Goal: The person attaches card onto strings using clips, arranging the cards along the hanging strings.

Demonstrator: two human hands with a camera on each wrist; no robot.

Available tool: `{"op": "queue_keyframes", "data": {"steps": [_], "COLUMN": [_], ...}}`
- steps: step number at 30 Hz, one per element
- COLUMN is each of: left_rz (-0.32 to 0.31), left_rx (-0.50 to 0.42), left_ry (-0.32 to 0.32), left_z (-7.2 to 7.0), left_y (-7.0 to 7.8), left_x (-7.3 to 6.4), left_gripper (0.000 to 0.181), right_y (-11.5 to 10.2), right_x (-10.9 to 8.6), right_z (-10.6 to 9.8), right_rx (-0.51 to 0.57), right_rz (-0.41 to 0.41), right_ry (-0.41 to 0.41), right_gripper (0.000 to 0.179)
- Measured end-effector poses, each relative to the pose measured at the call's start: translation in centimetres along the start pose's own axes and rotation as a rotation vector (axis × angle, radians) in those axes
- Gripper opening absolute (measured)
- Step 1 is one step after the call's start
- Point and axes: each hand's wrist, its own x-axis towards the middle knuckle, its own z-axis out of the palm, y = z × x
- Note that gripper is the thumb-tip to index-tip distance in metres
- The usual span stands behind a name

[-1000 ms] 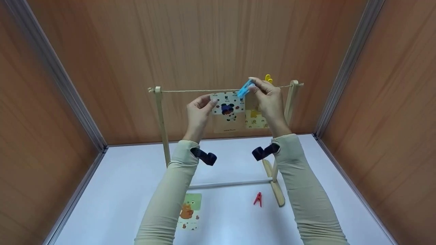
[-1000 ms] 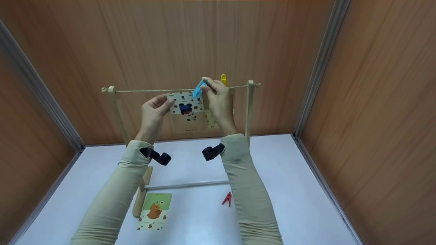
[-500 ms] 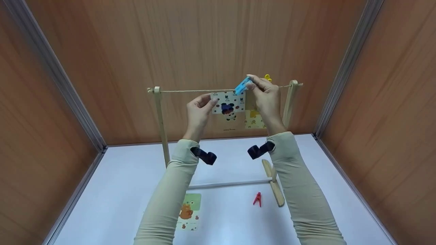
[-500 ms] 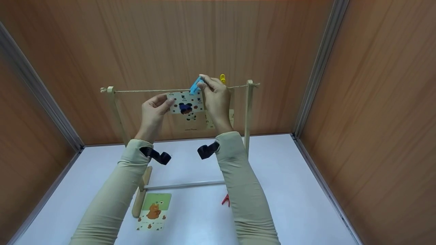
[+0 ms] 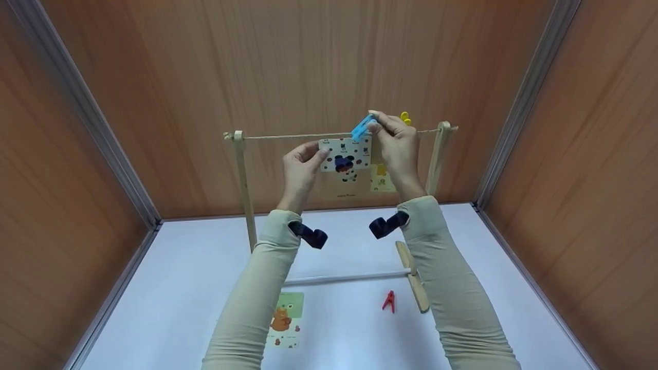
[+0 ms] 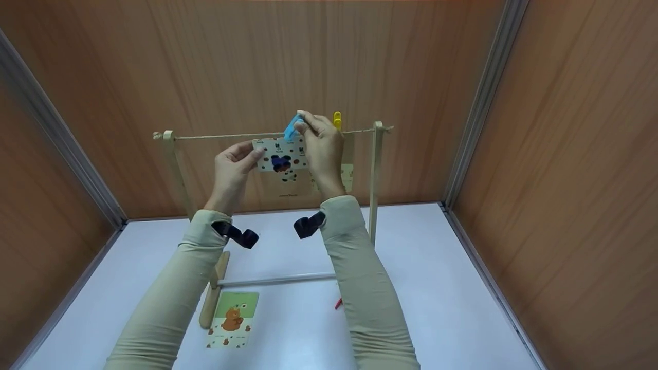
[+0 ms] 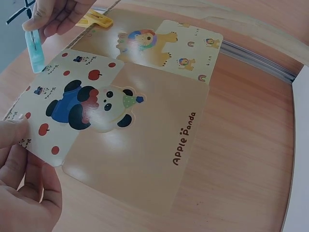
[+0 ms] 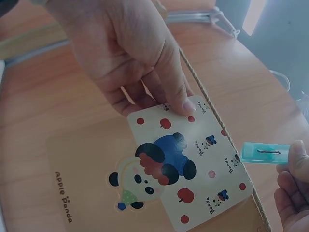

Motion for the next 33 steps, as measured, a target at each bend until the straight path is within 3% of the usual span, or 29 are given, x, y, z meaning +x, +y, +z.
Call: {"op": "queue_keyframes", "data": {"steps": [17,33], "left_rz": [0.013,-0.005], "left_rx": [0.001,0.028], "left_ry": [-0.020,-0.037], "left_z": [0.6,1.1], "left_y": [-0.1,0.1], "left_x": [0.1,0.0], "left_gripper": [0.026,0.029], "right_y": [-0.1,-0.4], "right_x": [0.8,0.8], "right_z": [0.0,0.0], "right_rx": [-0.038,-0.221], "right_rz": [0.035,0.019], "right_ry": [-0.025,-0.118], "right_gripper": [0.032,0.032]}}
